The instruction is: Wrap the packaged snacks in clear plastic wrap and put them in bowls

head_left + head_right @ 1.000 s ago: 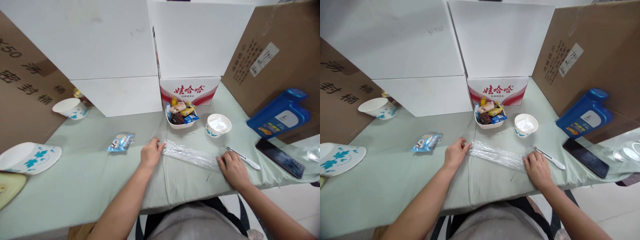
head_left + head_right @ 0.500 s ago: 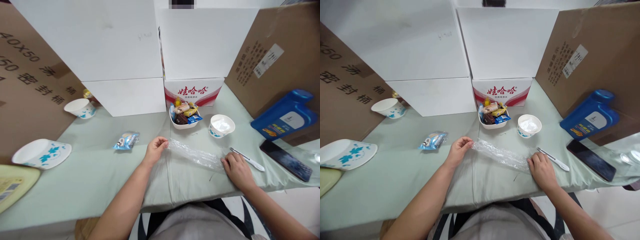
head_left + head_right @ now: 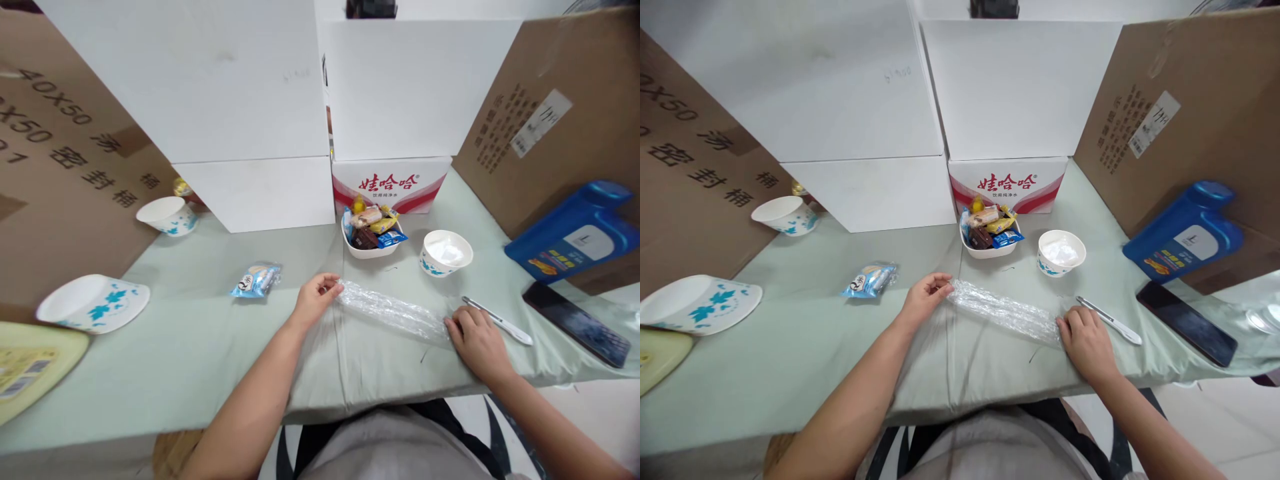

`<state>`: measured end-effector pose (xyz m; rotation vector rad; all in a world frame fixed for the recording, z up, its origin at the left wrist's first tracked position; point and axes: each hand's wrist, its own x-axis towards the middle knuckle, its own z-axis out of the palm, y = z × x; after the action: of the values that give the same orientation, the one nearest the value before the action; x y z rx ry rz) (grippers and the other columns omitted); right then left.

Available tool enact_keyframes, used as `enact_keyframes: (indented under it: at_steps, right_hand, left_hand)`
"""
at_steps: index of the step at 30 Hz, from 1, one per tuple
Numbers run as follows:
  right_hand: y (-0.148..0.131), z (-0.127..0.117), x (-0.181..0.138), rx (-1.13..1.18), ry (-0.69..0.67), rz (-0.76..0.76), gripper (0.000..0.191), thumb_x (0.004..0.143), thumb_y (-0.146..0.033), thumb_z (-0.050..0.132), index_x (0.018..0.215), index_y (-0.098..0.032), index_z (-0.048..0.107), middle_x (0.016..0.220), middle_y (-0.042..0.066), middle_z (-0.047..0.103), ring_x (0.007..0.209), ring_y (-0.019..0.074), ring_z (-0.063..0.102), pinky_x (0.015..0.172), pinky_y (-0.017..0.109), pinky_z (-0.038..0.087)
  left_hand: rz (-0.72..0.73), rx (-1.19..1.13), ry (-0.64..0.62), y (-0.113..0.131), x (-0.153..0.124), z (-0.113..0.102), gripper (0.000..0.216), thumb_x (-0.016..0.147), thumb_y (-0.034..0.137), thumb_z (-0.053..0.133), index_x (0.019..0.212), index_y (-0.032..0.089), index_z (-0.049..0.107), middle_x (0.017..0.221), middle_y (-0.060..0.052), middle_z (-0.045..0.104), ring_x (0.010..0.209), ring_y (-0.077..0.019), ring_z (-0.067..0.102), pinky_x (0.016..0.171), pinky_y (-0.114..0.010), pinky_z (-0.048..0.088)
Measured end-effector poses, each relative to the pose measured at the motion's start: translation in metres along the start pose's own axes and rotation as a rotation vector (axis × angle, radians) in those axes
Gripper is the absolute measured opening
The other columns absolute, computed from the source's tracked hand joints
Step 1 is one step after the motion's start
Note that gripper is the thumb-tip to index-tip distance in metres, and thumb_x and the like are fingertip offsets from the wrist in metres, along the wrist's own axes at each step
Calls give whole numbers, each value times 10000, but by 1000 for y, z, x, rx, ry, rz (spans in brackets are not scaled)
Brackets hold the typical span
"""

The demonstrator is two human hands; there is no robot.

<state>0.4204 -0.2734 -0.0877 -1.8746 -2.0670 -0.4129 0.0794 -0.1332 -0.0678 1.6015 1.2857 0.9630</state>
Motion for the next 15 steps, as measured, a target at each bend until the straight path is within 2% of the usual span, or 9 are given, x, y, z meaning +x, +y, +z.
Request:
enact_keyframes:
  at_steps: [3,7,10,15]
  right_hand:
    - [0,0,0,12,5,6,275,970,-364,417,794,-202,553,873,101,600,841,260,525,816,403,436]
    - [-1,0,0,12,4,12,278,969,-374,413,801,-202,554,872,103,600,841,265,530,808,409,437]
    - [-1,0,0,24,7,11,285,969,-379,407,800,-204,556,872,105,601,845,267,534,804,413,437]
    - [-3,0,1,49,15,12,290,964,-379,420,771,-210,556,857,100,603,830,260,533,812,415,440]
  left_hand:
    - [43,42,-39,-2,2,4,338,709,323,688,1005,160,676,844,-48,725,779,-170,656,689,-258,484]
    - [60,104,-6,-8,6,14,272,778,204,592,1036,172,671,887,-51,733,774,-163,672,731,-280,518]
    - [66,157,12,-10,8,18,258,764,135,589,995,195,689,916,-45,734,799,-170,673,809,-314,519]
    - [63,232,125,-7,4,18,236,738,153,615,956,206,688,880,-38,704,825,-194,641,870,-350,498]
